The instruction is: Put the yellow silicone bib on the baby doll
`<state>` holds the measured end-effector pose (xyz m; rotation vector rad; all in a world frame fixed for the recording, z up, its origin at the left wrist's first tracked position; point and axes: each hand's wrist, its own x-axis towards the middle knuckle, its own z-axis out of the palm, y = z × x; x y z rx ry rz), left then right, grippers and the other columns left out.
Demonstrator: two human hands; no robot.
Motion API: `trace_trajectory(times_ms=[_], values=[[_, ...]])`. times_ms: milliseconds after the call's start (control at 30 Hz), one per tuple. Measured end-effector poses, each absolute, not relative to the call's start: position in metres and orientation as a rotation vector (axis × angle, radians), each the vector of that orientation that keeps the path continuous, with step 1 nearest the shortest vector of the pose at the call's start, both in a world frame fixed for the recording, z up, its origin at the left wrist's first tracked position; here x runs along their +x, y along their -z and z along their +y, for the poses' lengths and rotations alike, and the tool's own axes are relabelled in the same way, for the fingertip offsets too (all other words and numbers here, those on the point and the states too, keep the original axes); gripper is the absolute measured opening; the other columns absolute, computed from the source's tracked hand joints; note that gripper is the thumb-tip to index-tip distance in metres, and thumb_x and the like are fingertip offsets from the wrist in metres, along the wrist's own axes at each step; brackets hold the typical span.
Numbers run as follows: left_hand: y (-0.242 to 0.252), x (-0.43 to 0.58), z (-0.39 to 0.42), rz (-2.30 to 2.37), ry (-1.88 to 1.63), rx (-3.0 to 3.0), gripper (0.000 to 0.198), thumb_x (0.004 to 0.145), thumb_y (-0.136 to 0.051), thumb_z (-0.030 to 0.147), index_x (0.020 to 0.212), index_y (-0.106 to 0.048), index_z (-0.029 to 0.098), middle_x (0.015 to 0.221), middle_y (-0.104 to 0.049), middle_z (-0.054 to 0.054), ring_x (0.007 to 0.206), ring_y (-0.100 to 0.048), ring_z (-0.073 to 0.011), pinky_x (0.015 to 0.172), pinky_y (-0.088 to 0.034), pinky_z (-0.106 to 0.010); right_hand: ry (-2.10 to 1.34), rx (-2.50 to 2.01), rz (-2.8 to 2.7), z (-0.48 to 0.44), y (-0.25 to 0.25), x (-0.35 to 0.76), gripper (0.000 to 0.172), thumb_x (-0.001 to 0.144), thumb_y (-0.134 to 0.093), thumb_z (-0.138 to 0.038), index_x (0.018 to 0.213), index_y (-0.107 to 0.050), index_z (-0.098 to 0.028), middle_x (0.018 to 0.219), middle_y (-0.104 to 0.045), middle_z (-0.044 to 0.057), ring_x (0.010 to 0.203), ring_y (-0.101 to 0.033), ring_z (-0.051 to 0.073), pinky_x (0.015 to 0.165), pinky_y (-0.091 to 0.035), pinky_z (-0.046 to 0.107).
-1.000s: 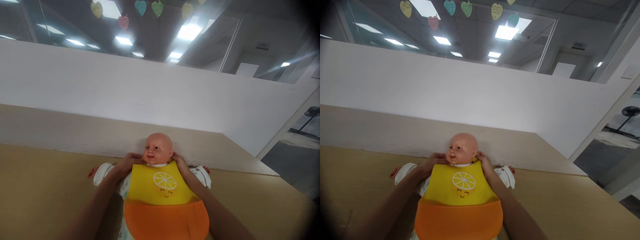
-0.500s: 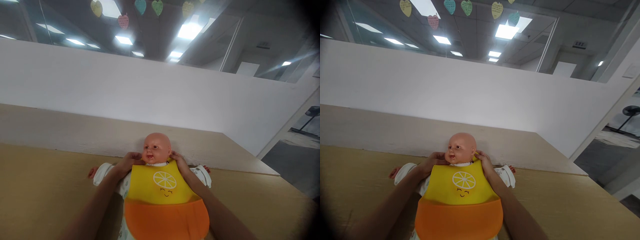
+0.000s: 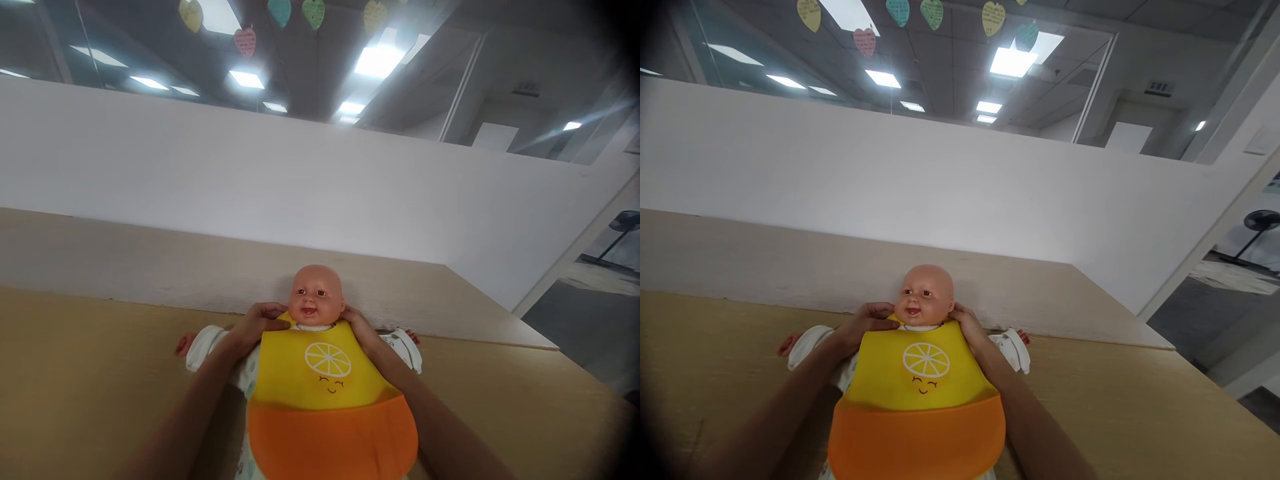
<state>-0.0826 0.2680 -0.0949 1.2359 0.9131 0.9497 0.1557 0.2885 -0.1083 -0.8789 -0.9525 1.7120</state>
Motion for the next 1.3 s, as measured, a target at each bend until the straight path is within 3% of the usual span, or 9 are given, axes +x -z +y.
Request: trace_trajectory(times_ms=[100, 367, 633, 1033, 1200, 1300], values=[[0.098, -0.084, 0.269, 0.948, -0.987, 1.203, 0.022, 0.059, -0.079, 0.026, 0.067, -0.062, 0.015, 0.061, -0.058, 0.002, 0.055, -0.052, -0.0108, 0.054, -0.036, -0.022, -1.783, -0.936, -0.969, 0.283, 0.099, 0.154, 0.029, 0.057, -0.06, -0.014, 0.085, -0.061, -0.018, 0.072, -0.066, 0.001, 0.064, -0.058, 0.016, 0.065, -0.045, 0.029], [0.098, -0.086, 0.27, 0.971, -0.952, 1.229, 0.02, 0.065, -0.075, 0.029, 0.075, -0.068, 0.013, 0.066, -0.063, -0.002, 0.058, -0.056, -0.0127, 0.056, -0.038, -0.024, -1.816, -0.957, -0.921, 0.277, 0.091, 0.154, 0.022, 0.05, -0.055, -0.009, 0.068, -0.049, -0.019, 0.051, -0.052, -0.006, 0.046, -0.045, 0.009, 0.048, -0.035, 0.022], [0.095, -0.084, 0.266, 0.932, -0.974, 1.246, 0.019, 0.067, -0.074, 0.031, 0.074, -0.066, 0.014, 0.061, -0.06, 0.001, 0.054, -0.052, -0.0096, 0.053, -0.036, -0.021, -1.828, -0.984, -0.945, 0.272, 0.088, 0.153, 0.022, 0.047, -0.051, -0.01, 0.068, -0.049, -0.017, 0.051, -0.052, -0.005, 0.046, -0.045, 0.01, 0.048, -0.035, 0.023], [0.099, -0.084, 0.269, 0.883, -0.903, 1.267, 0.035, 0.069, -0.072, 0.036, 0.097, -0.067, 0.015, 0.085, -0.071, -0.007, 0.07, -0.063, -0.0189, 0.064, -0.045, -0.028, -1.885, -0.858, -1.028, 0.271, 0.087, 0.154, 0.04, 0.05, -0.057, -0.011, 0.089, -0.062, -0.019, 0.075, -0.066, 0.0, 0.065, -0.059, 0.016, 0.06, -0.044, 0.026], [0.103, -0.084, 0.274, 1.033, -0.91, 1.329, 0.036, 0.065, -0.073, 0.037, 0.092, -0.066, 0.013, 0.077, -0.069, -0.004, 0.067, -0.061, -0.0183, 0.061, -0.043, -0.026, -1.83, -0.849, -1.033, 0.276, 0.094, 0.155, 0.04, 0.05, -0.057, -0.011, 0.089, -0.061, -0.02, 0.07, -0.063, -0.001, 0.059, -0.056, 0.014, 0.056, -0.042, 0.024], [0.102, -0.084, 0.274, 1.07, -0.898, 1.344, 0.035, 0.066, -0.072, 0.038, 0.09, -0.065, 0.013, 0.073, -0.067, -0.003, 0.064, -0.059, -0.017, 0.059, -0.041, -0.026, -1.84, -0.799, -1.049, 0.275, 0.095, 0.155, 0.042, 0.053, -0.058, -0.011, 0.094, -0.061, -0.02, 0.078, -0.066, 0.001, 0.065, -0.059, 0.016, 0.06, -0.045, 0.025]])
